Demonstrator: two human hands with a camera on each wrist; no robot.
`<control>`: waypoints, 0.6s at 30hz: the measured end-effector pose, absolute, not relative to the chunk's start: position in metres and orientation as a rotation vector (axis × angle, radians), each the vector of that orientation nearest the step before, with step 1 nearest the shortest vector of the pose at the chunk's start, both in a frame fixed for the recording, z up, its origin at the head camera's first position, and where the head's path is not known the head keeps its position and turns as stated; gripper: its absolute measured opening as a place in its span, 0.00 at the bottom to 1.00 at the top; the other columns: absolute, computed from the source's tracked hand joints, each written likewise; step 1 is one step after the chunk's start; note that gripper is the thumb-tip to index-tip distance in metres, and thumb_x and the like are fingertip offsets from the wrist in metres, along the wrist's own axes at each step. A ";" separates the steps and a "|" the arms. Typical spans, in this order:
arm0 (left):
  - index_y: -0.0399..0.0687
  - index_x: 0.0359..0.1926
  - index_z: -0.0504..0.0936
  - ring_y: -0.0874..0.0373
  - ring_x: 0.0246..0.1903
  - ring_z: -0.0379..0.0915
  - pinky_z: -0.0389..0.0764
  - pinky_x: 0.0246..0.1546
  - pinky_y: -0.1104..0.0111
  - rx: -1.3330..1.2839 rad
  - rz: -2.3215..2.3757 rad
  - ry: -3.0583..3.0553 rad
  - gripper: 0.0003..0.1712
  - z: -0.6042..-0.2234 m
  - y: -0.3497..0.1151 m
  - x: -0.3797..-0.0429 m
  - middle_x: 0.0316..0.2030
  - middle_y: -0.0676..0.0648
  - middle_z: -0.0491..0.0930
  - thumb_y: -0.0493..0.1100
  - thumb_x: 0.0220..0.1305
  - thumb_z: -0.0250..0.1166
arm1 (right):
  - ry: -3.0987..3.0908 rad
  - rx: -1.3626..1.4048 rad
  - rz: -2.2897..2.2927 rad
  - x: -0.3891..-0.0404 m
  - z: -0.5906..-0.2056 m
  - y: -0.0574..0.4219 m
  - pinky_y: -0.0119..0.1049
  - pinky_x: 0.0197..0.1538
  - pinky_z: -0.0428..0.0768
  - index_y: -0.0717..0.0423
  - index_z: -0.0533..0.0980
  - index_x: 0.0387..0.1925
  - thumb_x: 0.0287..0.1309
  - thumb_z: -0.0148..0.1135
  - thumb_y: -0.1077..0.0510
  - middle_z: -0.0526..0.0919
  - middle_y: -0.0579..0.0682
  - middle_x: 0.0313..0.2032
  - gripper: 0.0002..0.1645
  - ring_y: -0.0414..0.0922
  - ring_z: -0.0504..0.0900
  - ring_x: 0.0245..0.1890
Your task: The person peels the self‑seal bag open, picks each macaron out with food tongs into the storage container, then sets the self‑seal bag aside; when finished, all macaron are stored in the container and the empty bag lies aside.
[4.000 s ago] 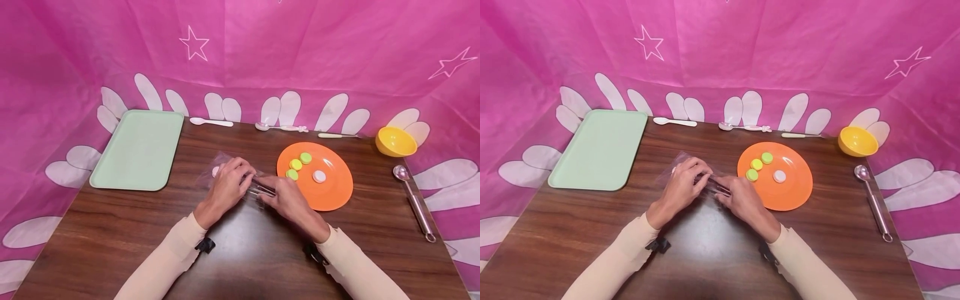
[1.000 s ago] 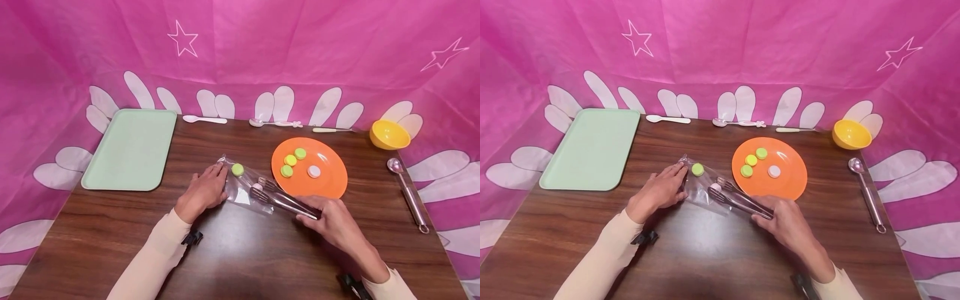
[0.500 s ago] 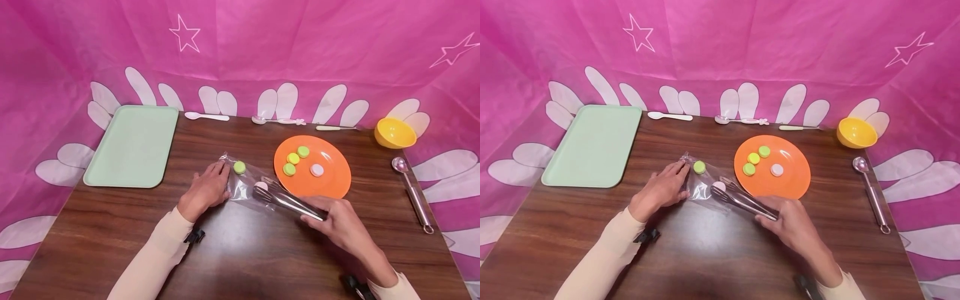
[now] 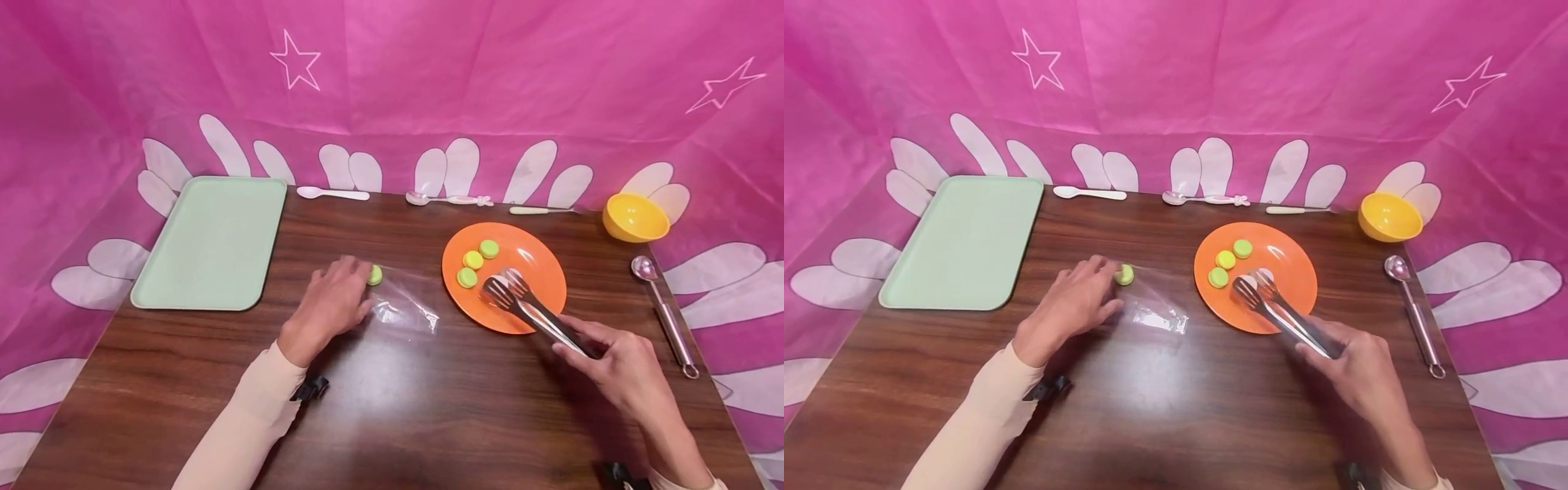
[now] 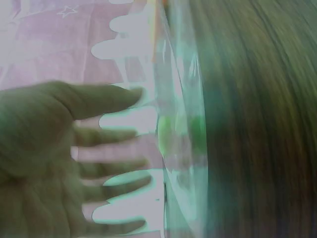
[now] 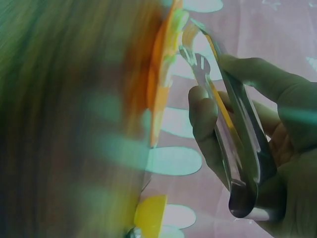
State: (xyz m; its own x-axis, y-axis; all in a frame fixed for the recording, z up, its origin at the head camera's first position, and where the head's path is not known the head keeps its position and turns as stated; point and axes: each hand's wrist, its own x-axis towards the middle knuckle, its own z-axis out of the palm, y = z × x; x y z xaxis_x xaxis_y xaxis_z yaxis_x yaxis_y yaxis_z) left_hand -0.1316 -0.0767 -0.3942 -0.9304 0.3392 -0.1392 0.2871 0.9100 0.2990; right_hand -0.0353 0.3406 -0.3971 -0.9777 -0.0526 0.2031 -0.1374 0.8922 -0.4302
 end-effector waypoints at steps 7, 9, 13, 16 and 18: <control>0.54 0.72 0.78 0.44 0.69 0.75 0.78 0.66 0.41 0.858 0.447 2.963 0.35 -0.392 -0.051 -0.137 0.70 0.43 0.76 0.53 0.67 0.77 | -2.907 0.087 0.627 -0.036 -0.405 0.344 0.31 0.33 0.72 0.54 0.88 0.56 0.45 0.88 0.55 0.91 0.68 0.45 0.33 0.56 0.89 0.33; 0.55 0.73 0.77 0.45 0.70 0.74 0.78 0.66 0.43 0.898 0.445 2.975 0.37 -0.393 -0.046 -0.139 0.70 0.43 0.76 0.54 0.66 0.78 | -2.922 0.060 0.613 -0.033 -0.404 0.343 0.39 0.36 0.74 0.55 0.87 0.58 0.44 0.88 0.54 0.90 0.69 0.47 0.36 0.66 0.90 0.38; 0.60 0.73 0.78 0.46 0.73 0.71 0.76 0.70 0.44 0.975 0.461 2.971 0.35 -0.394 -0.041 -0.142 0.72 0.44 0.74 0.49 0.67 0.77 | -2.904 0.050 0.635 -0.027 -0.398 0.339 0.33 0.40 0.73 0.52 0.86 0.60 0.43 0.89 0.53 0.91 0.66 0.51 0.39 0.66 0.90 0.43; 0.64 0.69 0.82 0.46 0.74 0.69 0.74 0.71 0.43 1.083 0.478 2.952 0.29 -0.395 -0.040 -0.144 0.72 0.43 0.74 0.44 0.68 0.75 | -2.885 0.159 0.699 -0.023 -0.393 0.331 0.19 0.39 0.68 0.48 0.87 0.60 0.41 0.90 0.55 0.92 0.61 0.49 0.39 0.47 0.88 0.37; 0.61 0.61 0.87 0.45 0.74 0.69 0.72 0.72 0.41 1.159 0.501 2.940 0.22 -0.397 -0.040 -0.145 0.72 0.42 0.75 0.40 0.69 0.73 | -2.890 0.265 0.749 -0.022 -0.391 0.321 0.15 0.38 0.67 0.46 0.87 0.59 0.40 0.91 0.55 0.93 0.56 0.47 0.39 0.36 0.82 0.35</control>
State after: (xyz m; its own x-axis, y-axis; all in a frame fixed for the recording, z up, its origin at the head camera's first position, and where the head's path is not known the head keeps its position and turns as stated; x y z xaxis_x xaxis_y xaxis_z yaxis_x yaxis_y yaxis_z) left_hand -0.1451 -0.0401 -0.3969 -0.7361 0.6559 0.1672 0.6743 0.6888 0.2664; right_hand -0.0225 0.3212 -0.3909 -0.9741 -0.1336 0.1827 -0.2055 0.8604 -0.4664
